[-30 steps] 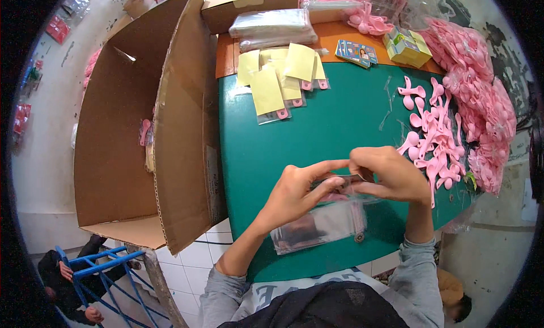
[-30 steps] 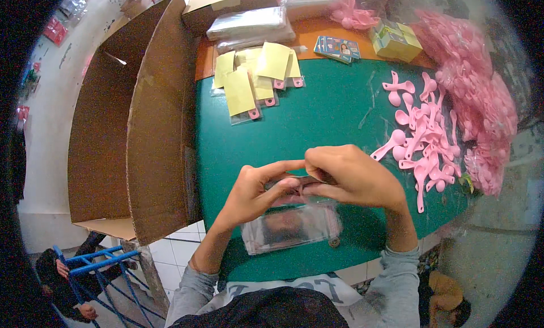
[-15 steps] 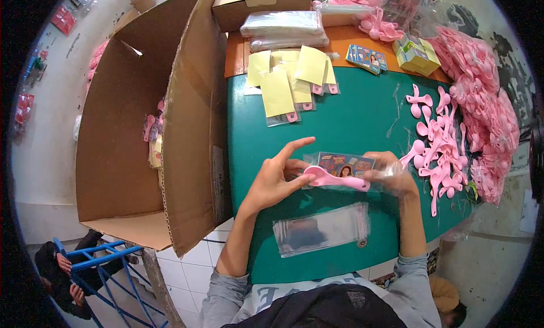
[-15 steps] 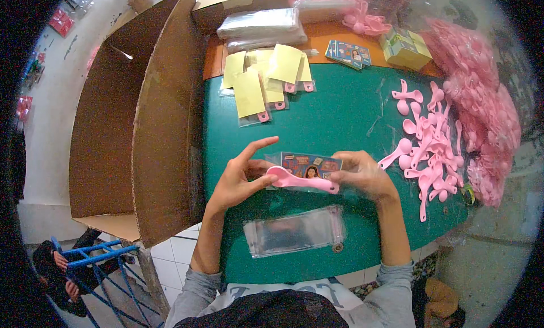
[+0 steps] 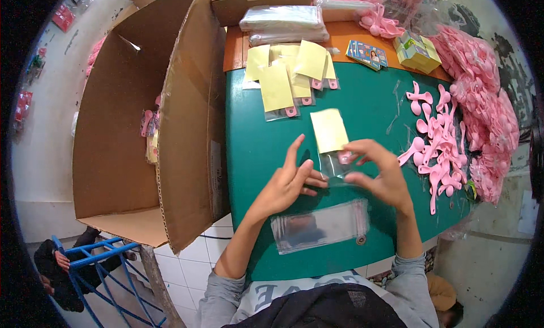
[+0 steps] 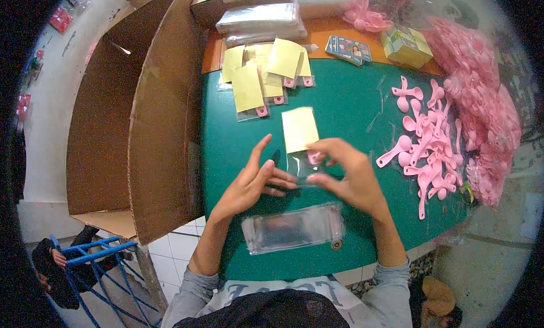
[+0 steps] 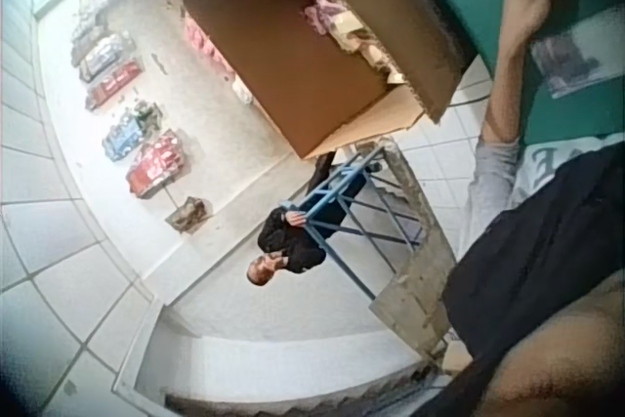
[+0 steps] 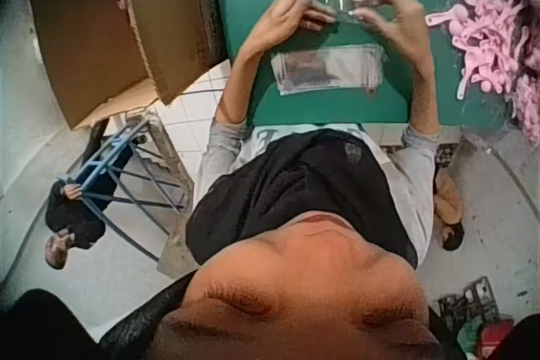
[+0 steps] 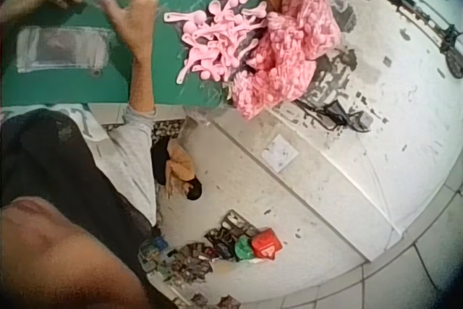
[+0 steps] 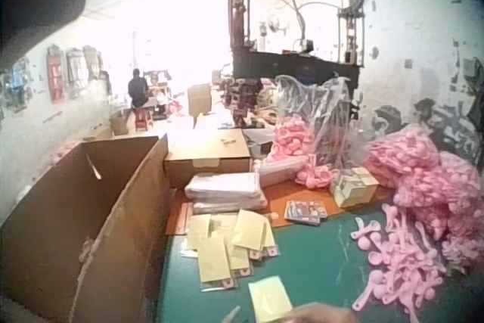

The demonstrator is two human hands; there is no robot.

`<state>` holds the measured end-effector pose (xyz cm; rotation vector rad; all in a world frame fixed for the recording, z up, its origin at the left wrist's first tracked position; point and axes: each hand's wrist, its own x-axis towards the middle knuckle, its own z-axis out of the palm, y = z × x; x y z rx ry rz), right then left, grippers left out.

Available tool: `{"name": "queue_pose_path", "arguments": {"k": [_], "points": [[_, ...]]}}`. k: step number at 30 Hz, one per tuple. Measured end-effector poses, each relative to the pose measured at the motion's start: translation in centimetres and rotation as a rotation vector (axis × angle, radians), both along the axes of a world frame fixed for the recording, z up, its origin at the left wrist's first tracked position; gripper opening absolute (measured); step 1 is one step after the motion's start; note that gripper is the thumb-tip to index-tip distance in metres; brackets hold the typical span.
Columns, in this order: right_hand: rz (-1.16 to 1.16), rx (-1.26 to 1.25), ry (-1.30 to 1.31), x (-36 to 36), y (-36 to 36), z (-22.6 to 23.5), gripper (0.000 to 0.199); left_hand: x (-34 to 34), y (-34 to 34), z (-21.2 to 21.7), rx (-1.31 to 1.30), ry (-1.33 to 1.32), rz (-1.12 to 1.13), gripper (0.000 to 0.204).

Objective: Packaging pink plastic spoons into plastic bags with labels and backing cards.

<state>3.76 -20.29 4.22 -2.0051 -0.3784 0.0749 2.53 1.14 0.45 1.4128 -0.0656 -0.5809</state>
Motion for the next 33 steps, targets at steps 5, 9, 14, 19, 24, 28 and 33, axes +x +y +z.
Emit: {"name": "queue_pose_path", "arguments": {"k": [5, 9, 14, 19, 24, 28, 33], "points": [[0.284, -0.325, -0.188, -1.2, 1.0, -1.4, 0.031, -1.9, -0.2, -0.2, 0.0, 0.096, -0.049, 0.062], [0.342, -0.467, -0.146, -1.6, 1.4, -1.7, 0.024, -2.4, 0.0, -0.7, -0.002, 0.071, -0.035, 0.061], [0.35, -0.467, -0.198, -1.7, 1.8, -2.8, 0.021, -2.4, -0.1, -0.9, 0.013, 0.086, -0.038, 0.06], [0.421, -0.431, -0.192, -1.8, 1.8, -3.2, 0.019, -2.5, -0.2, -0.9, 0.019, 0.059, -0.018, 0.061], [0.512, -0.394, -0.349, -2.5, 2.6, -2.3, 0.019, -2.0, -0.8, -0.9, 0.091, 0.038, 0.037, 0.061], [0.554, -0.344, -0.307, -2.8, 2.5, -2.2, 0.016, -2.1, -1.1, -1.7, 0.142, -0.041, 0.141, 0.059], [0.56, 0.115, 0.094, 1.0, -5.3, 0.5, 0.02, -2.0, -0.4, -1.2, 0.067, 0.0, 0.166, 0.044]]}}
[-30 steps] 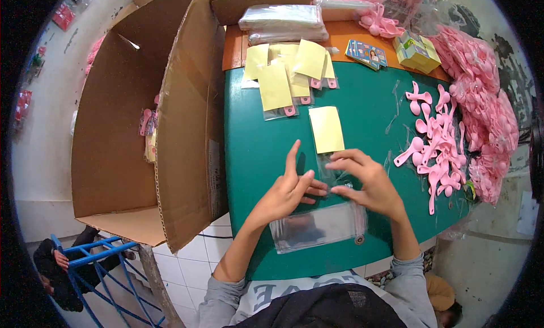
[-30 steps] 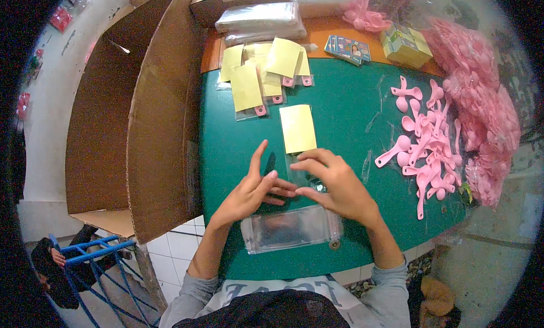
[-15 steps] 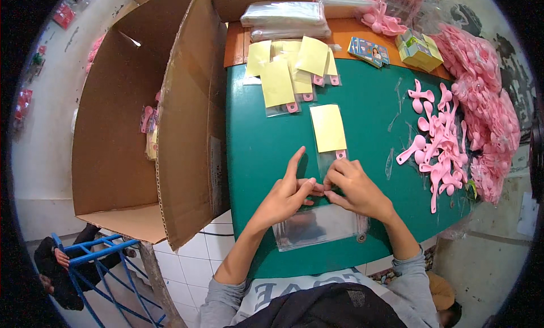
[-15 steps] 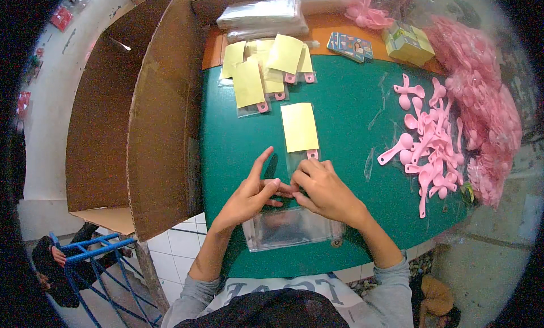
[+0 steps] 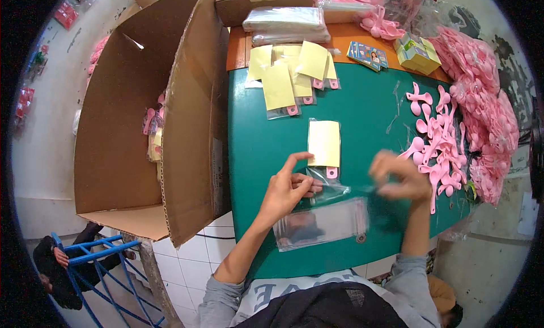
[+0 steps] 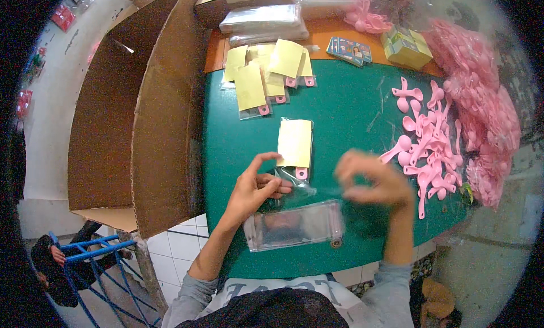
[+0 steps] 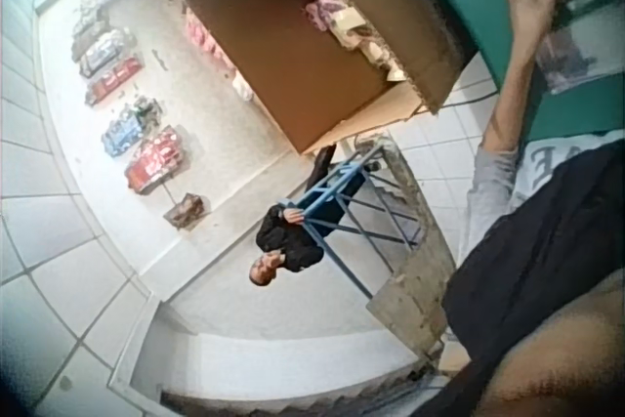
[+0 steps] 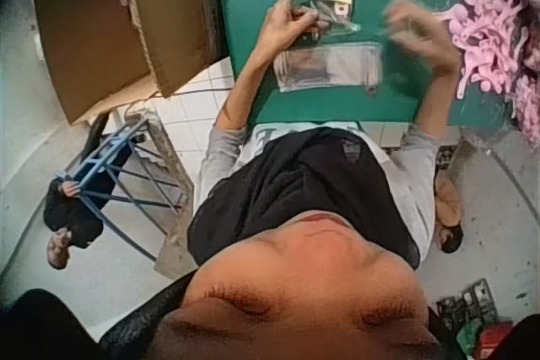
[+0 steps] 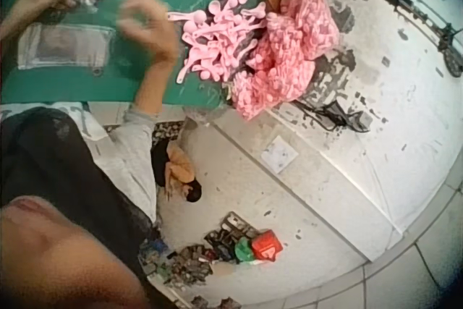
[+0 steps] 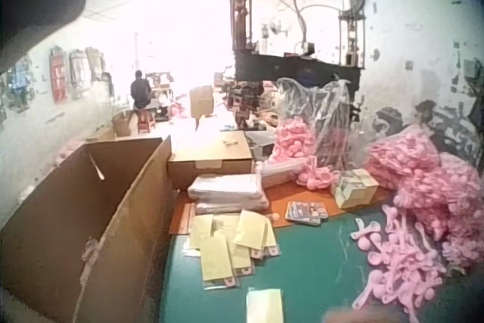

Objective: Packaging pink plastic spoons into plastic bags with labels and backing cards.

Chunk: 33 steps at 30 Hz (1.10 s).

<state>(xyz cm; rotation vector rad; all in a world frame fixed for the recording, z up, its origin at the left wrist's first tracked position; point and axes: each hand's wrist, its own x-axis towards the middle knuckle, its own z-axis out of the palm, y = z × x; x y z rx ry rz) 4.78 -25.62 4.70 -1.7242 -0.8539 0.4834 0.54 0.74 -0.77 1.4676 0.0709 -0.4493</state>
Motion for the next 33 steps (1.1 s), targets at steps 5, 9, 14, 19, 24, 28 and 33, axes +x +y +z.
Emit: {"name": "queue_pose_path", "arguments": {"k": [5, 9, 14, 19, 24, 28, 33], "points": [[-1.043, -1.211, -1.018, 4.6, -14.6, -3.4, 0.019, 0.0, -0.3, 0.1, 0.05, -0.027, -0.128, 0.023], [-0.8, -0.452, -0.603, 0.8, -2.4, -2.0, 0.036, 0.2, -0.2, -0.6, 0.049, -0.003, -0.149, 0.023], [-0.358, -0.348, -0.559, -3.1, 6.6, -3.1, 0.043, 0.1, 0.2, -0.2, -0.175, 0.014, -0.108, 0.022], [-0.315, -0.382, -0.742, -3.2, 6.6, -3.9, 0.044, 0.4, 0.8, 0.7, -0.312, 0.04, -0.041, 0.022], [-0.481, -0.188, -0.715, -2.9, 6.6, -5.9, 0.031, 0.3, 0.8, 0.6, -0.322, 0.044, -0.084, 0.018], [-0.508, -0.092, -0.596, -2.7, 6.1, -5.3, 0.026, 0.5, 0.8, 1.1, 0.066, -0.189, -0.045, 0.019], [-0.456, -0.06, -0.385, -2.4, 5.6, -4.6, 0.023, 0.5, 0.5, 0.6, 0.525, -0.644, -0.157, 0.021]]}}
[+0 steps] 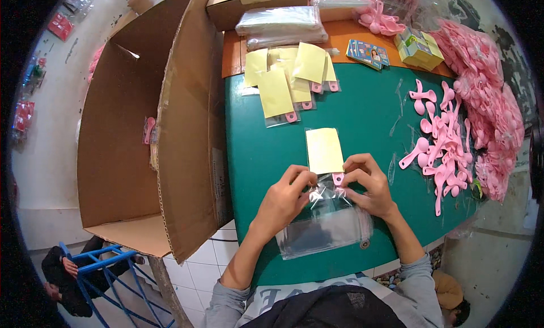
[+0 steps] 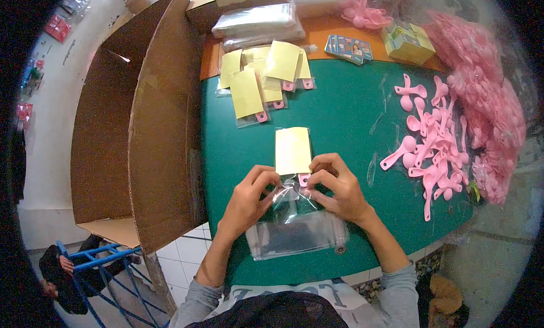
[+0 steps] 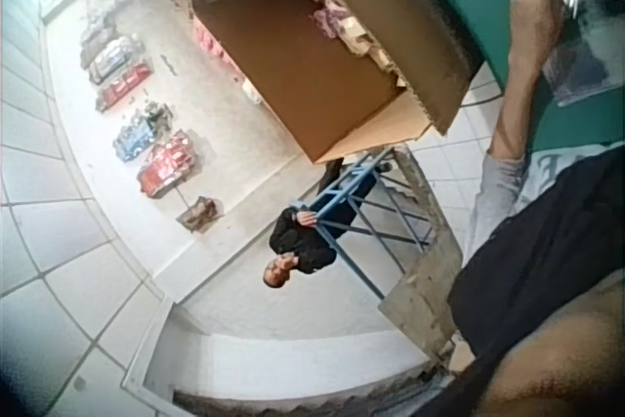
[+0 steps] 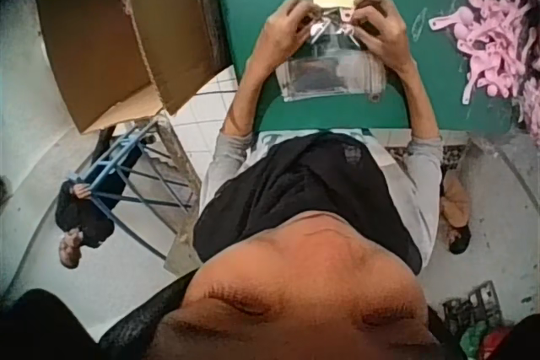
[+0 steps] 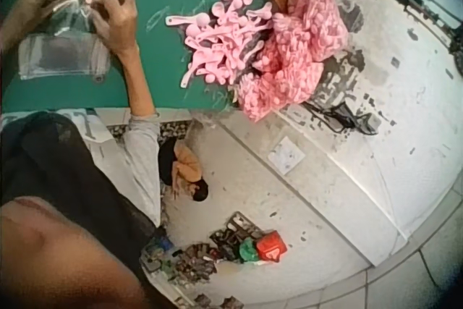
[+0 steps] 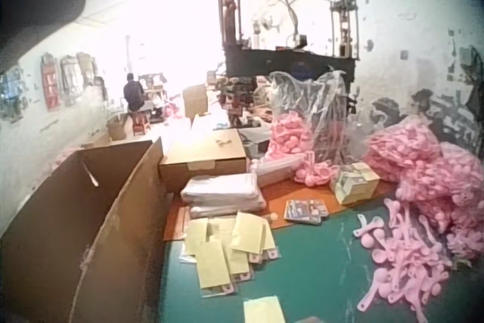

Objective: Packaging pink plastic spoons into plastic bags with labels and backing cards.

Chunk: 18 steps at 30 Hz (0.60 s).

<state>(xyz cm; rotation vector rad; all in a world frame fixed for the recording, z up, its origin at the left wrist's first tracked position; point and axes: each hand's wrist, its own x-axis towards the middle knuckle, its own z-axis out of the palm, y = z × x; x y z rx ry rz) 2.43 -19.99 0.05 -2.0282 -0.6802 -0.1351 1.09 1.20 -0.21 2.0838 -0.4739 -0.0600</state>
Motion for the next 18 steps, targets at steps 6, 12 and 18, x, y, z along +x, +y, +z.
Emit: {"name": "queue_pose_path", "arguments": {"k": [6, 12, 18], "points": [[-0.014, -0.061, 0.09, 0.0, -0.1, 0.5, 0.02, 0.0, 0.0, -0.4, 0.007, 0.004, 0.032, 0.018], [-0.134, 0.256, 0.545, -0.7, 0.8, -0.8, 0.009, 0.1, -0.5, -0.5, -0.127, 0.112, 0.147, 0.016], [-0.155, 0.36, 0.636, -0.7, 0.6, -1.3, 0.01, 0.3, -0.5, -0.7, -0.128, 0.147, 0.193, 0.017]]}}
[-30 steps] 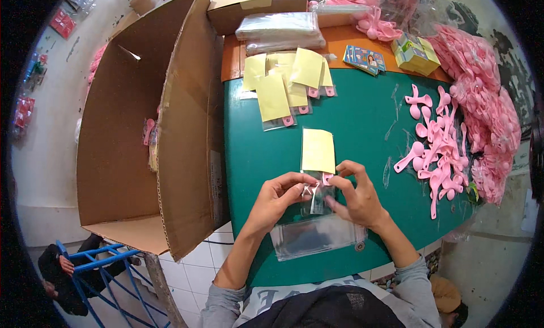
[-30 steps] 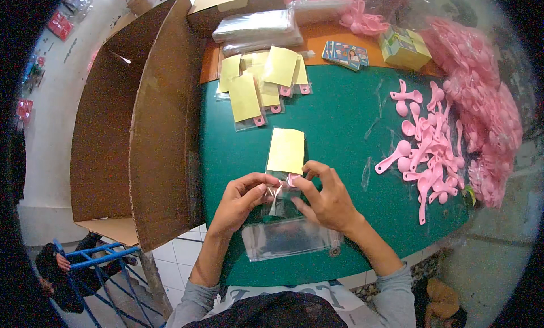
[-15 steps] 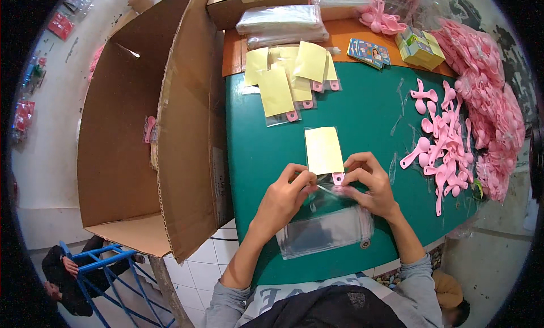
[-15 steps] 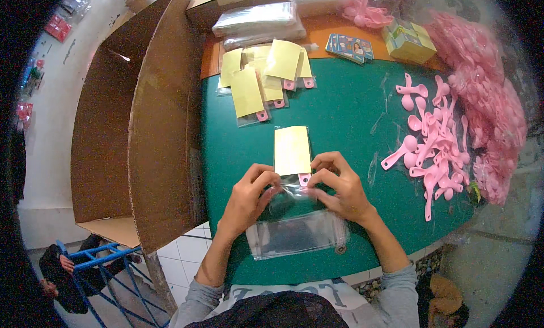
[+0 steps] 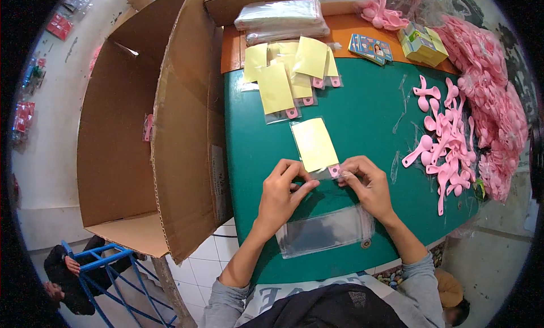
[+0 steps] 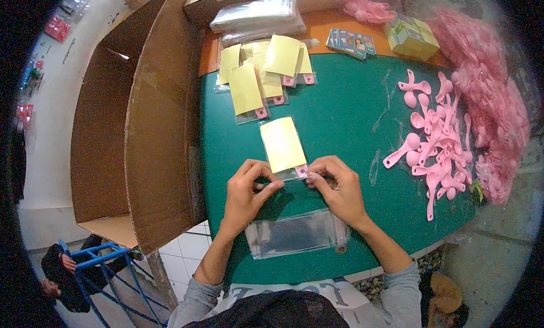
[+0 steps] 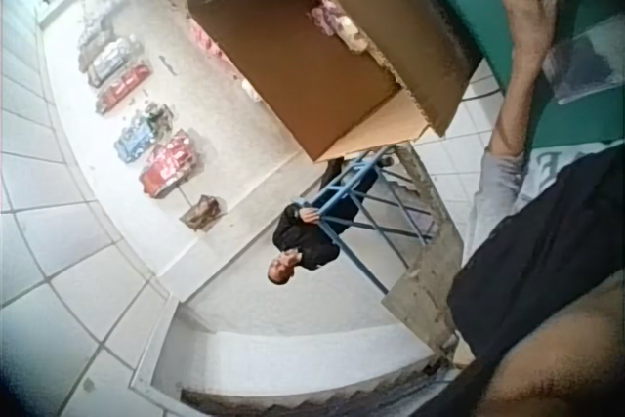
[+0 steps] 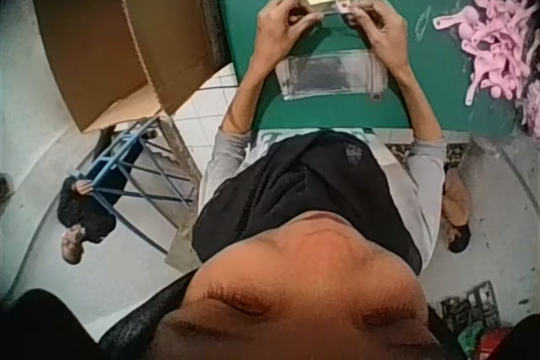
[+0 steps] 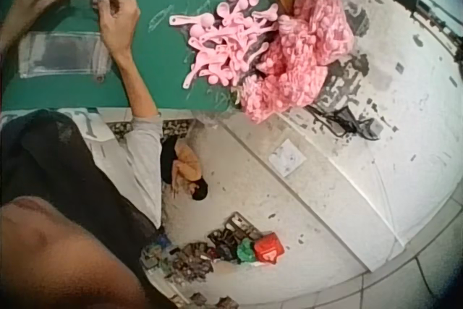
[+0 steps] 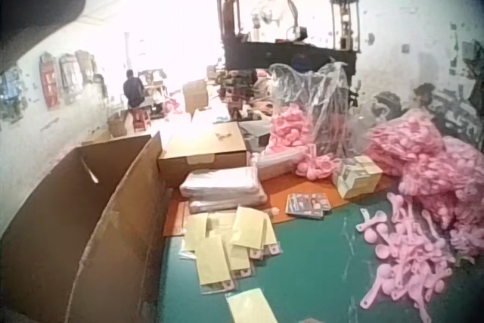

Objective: Packaging pink plastic spoons into plastic bags with labels and backing cards.

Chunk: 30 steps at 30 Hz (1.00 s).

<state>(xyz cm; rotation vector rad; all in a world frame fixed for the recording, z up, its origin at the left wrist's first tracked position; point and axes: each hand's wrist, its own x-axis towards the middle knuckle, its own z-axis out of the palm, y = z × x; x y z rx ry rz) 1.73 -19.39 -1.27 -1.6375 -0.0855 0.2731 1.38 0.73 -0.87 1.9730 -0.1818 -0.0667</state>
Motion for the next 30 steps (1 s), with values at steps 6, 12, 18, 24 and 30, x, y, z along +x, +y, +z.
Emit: {"name": "queue_pose_path", "arguments": {"k": [6, 12, 18, 24, 30], "points": [[-0.011, -0.079, -0.164, 0.2, 0.5, 0.6, 0.012, 0.2, 0.1, 0.5, -0.094, -0.005, -0.044, 0.016], [0.012, -0.094, -0.173, 0.4, 0.5, 0.9, 0.01, 0.1, 0.6, 0.5, 0.074, -0.081, -0.141, 0.014], [0.149, 0.1, -0.057, 0.3, 0.6, -0.5, 0.008, -0.1, 1.7, 0.5, -0.025, 0.111, -0.12, 0.014], [0.05, 0.108, 0.099, 0.0, 1.8, -0.3, 0.009, -0.1, 1.3, 0.5, 0.002, 0.097, -0.039, 0.015], [-0.076, 0.059, 0.119, 0.0, 2.5, 0.1, 0.011, -0.1, 1.0, 0.1, -0.144, 0.256, 0.098, 0.02]]}}
